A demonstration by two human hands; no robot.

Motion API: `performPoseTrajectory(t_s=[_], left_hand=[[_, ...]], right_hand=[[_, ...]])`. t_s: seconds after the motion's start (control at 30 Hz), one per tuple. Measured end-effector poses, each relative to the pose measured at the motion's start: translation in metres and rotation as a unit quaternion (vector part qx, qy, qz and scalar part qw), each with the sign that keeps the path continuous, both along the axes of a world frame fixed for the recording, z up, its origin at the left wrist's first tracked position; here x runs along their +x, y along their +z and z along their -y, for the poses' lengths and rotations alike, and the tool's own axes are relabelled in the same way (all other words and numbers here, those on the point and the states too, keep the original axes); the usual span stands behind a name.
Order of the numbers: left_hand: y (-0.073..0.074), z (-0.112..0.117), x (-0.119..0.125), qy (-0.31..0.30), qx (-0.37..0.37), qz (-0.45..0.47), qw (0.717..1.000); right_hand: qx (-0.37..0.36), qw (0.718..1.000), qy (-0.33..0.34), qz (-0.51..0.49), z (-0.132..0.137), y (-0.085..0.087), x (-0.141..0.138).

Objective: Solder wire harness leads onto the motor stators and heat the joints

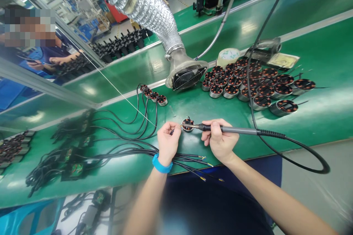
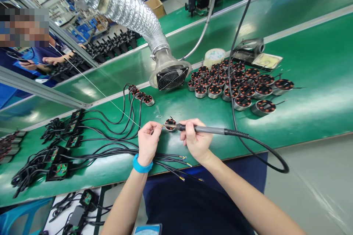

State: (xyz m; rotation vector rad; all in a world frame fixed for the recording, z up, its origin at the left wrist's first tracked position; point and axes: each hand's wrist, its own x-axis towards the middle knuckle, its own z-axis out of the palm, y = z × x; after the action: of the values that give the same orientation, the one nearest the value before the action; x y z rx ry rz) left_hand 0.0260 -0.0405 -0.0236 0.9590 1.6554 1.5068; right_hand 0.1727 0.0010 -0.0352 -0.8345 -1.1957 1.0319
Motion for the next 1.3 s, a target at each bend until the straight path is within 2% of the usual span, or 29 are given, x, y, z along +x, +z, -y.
performPoseTrajectory(t_s=[0.23, 0.47, 0.6, 0.7, 0.8, 0.9, 1.03, 1.13, 1.3], left_hand=[[0.0, 0.0, 0.0, 0.004, -0.004, 0.001, 1.0], [-0.002, -0.001, -0.001, 0.004, -0.003, -0.002, 1.0], [-0.003, -0.001, -0.001, 0.004, -0.006, -0.003, 1.0], [-0.003, -0.001, -0.002, 0.001, -0.004, -0.004, 1.0], [-0.004, -0.001, -0.002, -0.001, 0.0, -0.002, 1.0], [-0.006, -0.001, -0.002, 0.0, 0.0, 0.005, 1.0], [-0.006, 0.0, -0.002, -0.014, 0.001, 0.027, 1.0], [0.0, 0.001, -0.002, -0.038, 0.007, 0.031, 0.999], [0.01, -0.002, -0.006, -0.061, 0.011, -0.081, 0.995]], right_hand=[[-0.01, 0.999, -0.043, -0.007, -0.003, 0.006, 0.0], [0.021, 0.998, -0.057, 0.004, -0.003, -0.002, 0.001], [0.076, 0.993, -0.052, 0.074, -0.007, -0.007, 0.0], [0.142, 0.974, -0.056, 0.167, -0.012, -0.007, -0.002], [0.17, 0.958, -0.033, 0.227, -0.015, -0.005, -0.004], [0.167, 0.956, 0.004, 0.242, -0.016, -0.006, -0.006], [0.134, 0.96, 0.058, 0.239, -0.015, -0.01, -0.007], [0.107, 0.964, 0.092, 0.225, -0.014, -0.013, -0.006], [0.102, 0.964, 0.118, 0.214, -0.015, -0.018, -0.01]])
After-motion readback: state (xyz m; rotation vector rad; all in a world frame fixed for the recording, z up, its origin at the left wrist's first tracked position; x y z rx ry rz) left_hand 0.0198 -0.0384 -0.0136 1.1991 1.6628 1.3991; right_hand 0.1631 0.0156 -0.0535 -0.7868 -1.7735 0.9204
